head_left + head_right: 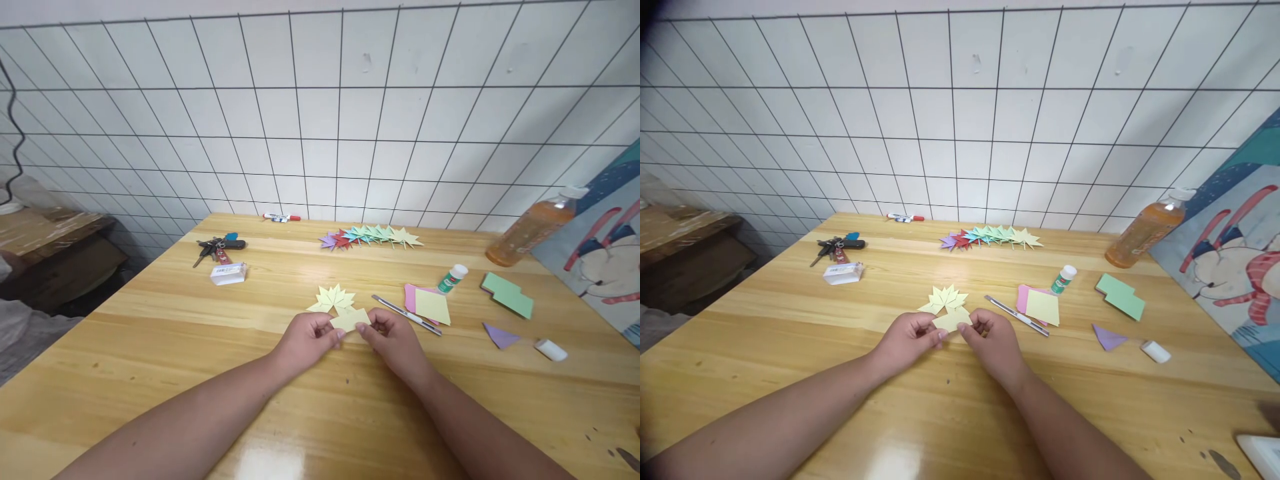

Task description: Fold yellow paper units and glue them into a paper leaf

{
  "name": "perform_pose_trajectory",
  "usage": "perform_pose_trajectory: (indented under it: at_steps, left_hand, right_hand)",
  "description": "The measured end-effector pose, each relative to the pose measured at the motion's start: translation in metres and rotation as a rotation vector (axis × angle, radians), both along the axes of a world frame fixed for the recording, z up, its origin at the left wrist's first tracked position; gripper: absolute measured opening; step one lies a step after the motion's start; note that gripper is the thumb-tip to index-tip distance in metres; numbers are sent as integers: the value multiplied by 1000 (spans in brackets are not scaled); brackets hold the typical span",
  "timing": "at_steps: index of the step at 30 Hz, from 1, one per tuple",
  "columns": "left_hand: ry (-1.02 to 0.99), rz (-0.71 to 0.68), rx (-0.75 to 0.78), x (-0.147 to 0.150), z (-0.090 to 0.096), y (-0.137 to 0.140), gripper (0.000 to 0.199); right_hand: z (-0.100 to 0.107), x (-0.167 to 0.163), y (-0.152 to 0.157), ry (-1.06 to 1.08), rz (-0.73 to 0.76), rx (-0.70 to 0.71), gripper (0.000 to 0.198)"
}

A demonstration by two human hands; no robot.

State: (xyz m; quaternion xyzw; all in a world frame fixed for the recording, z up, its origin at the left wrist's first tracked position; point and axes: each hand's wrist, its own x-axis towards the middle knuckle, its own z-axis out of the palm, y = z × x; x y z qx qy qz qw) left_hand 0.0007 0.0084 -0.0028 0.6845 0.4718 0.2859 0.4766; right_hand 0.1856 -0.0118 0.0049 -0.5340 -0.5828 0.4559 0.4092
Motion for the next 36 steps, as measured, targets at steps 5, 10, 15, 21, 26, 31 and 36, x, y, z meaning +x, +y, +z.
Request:
perform_pose_trajectory:
  at_steps: [5, 10, 15, 21, 26, 31, 36]
  left_hand:
    - [-34, -49, -43, 0, -2, 0, 26]
    - [-79, -87, -55, -2, 0, 1, 33]
    - [-91, -115, -48, -3, 0, 1, 37]
    - [-50, -104, 25, -2, -1, 1, 33]
    - [16, -90, 36, -2, -1, 0, 33]
    - [4, -126, 18, -1, -2, -1, 35]
    - [-32, -141, -5, -2, -3, -1, 38]
  right_hand:
    - [0, 0, 1, 131, 22, -64, 19]
    - [1, 0, 1, 155, -39, -105, 24]
    - [4, -1, 2, 170, -81, -147, 26]
    - [7, -1, 2, 113, -72, -127, 27]
    - [5, -2, 1, 54, 1, -68, 21]
    - [3, -3, 0, 61, 37, -58, 22]
    - [5, -3, 1, 82, 31, -80, 25]
